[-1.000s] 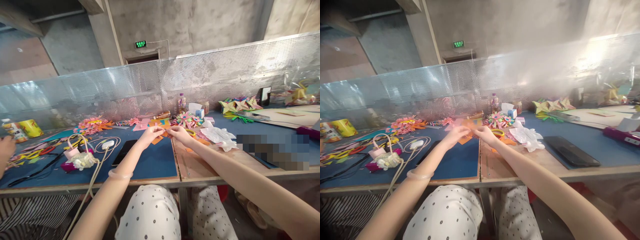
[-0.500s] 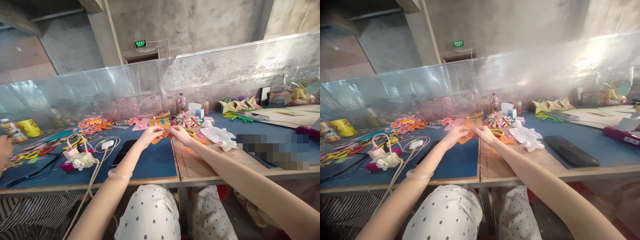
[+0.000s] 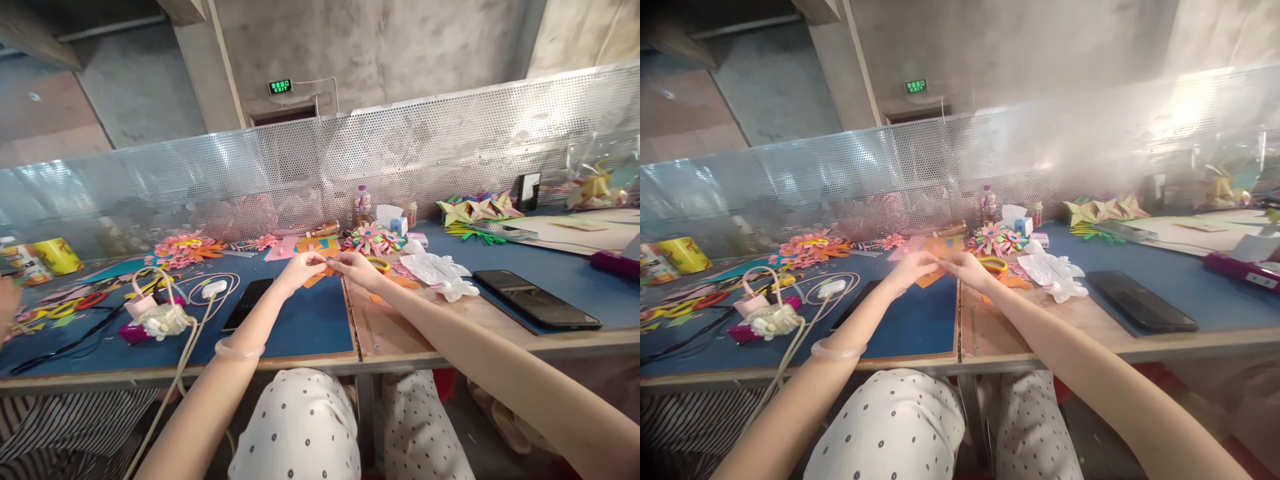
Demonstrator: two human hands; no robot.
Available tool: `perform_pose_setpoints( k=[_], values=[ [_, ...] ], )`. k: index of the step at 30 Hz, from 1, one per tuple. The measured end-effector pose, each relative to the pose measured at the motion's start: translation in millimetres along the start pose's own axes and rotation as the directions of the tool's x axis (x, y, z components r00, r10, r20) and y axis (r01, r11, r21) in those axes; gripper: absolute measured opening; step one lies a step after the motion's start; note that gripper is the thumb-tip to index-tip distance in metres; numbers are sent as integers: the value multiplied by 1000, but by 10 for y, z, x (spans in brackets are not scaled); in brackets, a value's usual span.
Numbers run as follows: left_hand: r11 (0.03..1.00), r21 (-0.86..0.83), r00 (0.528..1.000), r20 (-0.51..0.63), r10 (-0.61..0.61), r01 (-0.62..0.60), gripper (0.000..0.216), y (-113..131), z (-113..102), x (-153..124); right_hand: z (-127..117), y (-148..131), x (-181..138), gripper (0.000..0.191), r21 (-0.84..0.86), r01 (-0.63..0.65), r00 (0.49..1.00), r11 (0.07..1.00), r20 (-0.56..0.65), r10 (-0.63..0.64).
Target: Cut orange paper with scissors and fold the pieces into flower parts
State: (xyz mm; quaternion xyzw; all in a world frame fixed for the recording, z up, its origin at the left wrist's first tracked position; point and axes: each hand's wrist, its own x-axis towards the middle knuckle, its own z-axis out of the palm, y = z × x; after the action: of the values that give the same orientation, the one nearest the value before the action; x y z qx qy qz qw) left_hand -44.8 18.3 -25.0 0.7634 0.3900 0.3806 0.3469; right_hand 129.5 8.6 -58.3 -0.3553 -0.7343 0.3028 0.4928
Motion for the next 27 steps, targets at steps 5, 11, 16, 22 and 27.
perform_pose_setpoints(
  k=[5,11,16,22,27],
  values=[
    [999,-42,1000,-12,-25,24,20,47,1,-11,2,-19,8,34,83,-31,998,996,-44,34],
    [972,-232,1000,12,21,-18,18,66,-9,-11,14,-64,0,33,167,-43,997,985,-51,52],
    [978,-207,999,-19,33,-36,24,64,-8,-10,2,-59,7,33,150,-45,997,988,-57,54],
    [984,-173,998,-55,27,-36,26,60,-6,3,2,-45,18,26,223,-35,998,974,-35,44],
    [982,-182,999,-20,47,-50,27,41,-11,4,16,-37,16,21,323,-40,996,946,-60,63]
  ],
)
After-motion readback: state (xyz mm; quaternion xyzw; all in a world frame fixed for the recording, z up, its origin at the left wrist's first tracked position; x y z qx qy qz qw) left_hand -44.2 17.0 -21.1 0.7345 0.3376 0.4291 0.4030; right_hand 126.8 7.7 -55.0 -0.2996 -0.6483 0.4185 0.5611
